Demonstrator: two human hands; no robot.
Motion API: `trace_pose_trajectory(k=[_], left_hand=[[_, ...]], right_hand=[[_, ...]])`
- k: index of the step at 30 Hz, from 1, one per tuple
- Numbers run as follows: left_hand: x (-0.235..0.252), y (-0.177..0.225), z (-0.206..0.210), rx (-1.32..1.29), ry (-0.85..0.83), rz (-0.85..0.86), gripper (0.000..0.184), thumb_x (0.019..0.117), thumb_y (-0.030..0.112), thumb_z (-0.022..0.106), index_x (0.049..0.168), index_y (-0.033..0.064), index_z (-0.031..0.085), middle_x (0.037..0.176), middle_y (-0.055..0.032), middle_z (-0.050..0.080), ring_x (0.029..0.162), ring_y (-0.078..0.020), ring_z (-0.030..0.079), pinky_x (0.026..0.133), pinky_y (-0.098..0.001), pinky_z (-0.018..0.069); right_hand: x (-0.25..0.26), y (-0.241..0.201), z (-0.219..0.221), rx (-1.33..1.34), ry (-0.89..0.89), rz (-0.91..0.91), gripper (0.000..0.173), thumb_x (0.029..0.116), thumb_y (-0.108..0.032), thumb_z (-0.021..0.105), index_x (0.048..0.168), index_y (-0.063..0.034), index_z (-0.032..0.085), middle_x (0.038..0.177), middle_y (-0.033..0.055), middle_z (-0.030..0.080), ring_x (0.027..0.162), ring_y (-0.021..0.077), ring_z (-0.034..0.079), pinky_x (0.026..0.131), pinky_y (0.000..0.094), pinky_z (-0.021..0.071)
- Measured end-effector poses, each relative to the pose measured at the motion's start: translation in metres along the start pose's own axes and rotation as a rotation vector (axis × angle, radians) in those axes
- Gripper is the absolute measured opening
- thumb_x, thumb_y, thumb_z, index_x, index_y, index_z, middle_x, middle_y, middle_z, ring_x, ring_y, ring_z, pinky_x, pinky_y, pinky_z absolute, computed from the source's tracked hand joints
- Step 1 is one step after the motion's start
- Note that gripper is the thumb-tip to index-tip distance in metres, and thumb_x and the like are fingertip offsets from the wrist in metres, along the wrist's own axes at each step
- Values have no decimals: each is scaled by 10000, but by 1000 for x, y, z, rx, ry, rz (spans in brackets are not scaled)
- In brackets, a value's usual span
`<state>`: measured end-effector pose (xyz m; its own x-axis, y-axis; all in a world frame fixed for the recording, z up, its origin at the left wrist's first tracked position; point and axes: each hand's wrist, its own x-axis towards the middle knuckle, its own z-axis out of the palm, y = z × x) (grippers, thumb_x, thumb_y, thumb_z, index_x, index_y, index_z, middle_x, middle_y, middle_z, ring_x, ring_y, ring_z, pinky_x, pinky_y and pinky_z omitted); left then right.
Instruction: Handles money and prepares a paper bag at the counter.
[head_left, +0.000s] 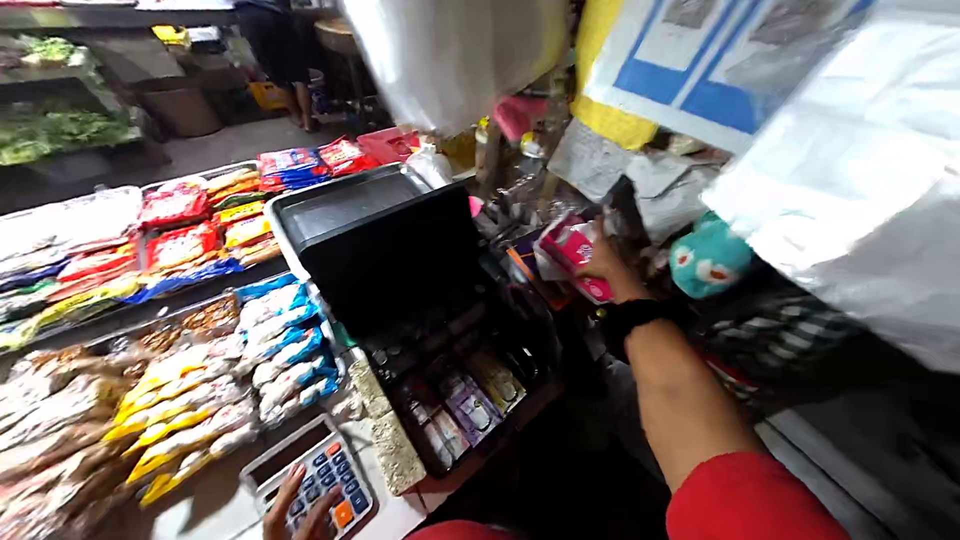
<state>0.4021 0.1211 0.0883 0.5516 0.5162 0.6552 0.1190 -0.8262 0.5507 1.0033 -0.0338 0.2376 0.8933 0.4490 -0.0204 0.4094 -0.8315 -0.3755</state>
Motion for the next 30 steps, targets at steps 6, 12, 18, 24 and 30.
trace_pose_trajectory(k=[6, 12, 18, 24, 30], left_hand=[[6, 7, -18, 18, 153, -42, 246, 1037, 229, 520, 1240, 222, 658, 1512, -18, 482, 1453, -189, 418, 1189, -392, 404], [-24, 25, -54, -148, 253, -218, 389, 1057, 346, 496, 1413, 196, 533, 1509, -50, 488, 1399, -210, 484, 1138, -404, 459], [-84, 29, -125, -389, 810, -963, 787, 1011, 523, 354, 1552, -26, 197, 1514, -167, 403, 1277, -212, 555, 968, -410, 549], [-149, 13, -187, -57, 708, -1213, 517, 988, 121, 487, 1463, -75, 430, 1487, -313, 430, 1333, -364, 499, 1075, -445, 458], [-138, -6, -249, -50, 632, -973, 613, 905, 153, 690, 1422, -92, 471, 1471, -263, 493, 1356, -308, 518, 1122, -404, 456]], right_hand=[[-72, -34, -17, 247, 190, -135, 1150, 663, -72, 925, 1575, 7, 229, 1489, 357, 419, 1352, 496, 469, 1104, 657, 392], [-243, -153, 15, 620, -148, -944, 1122, 700, -455, 916, 1536, 11, 331, 1467, 142, 534, 1346, 116, 526, 1148, 321, 448], [-390, -354, 175, 316, -711, -1307, 1123, 579, -359, 924, 1517, 2, 422, 1349, 256, 592, 1253, 408, 574, 1014, 603, 479], [-449, -433, 283, -140, -959, -1298, 1033, 656, -418, 931, 1497, -64, 445, 1479, 252, 477, 1380, 435, 445, 1078, 664, 360], [-439, -466, 299, -124, -1055, -1156, 716, 834, -349, 836, 1377, 22, 551, 1245, 251, 626, 1210, 433, 564, 1036, 685, 385]])
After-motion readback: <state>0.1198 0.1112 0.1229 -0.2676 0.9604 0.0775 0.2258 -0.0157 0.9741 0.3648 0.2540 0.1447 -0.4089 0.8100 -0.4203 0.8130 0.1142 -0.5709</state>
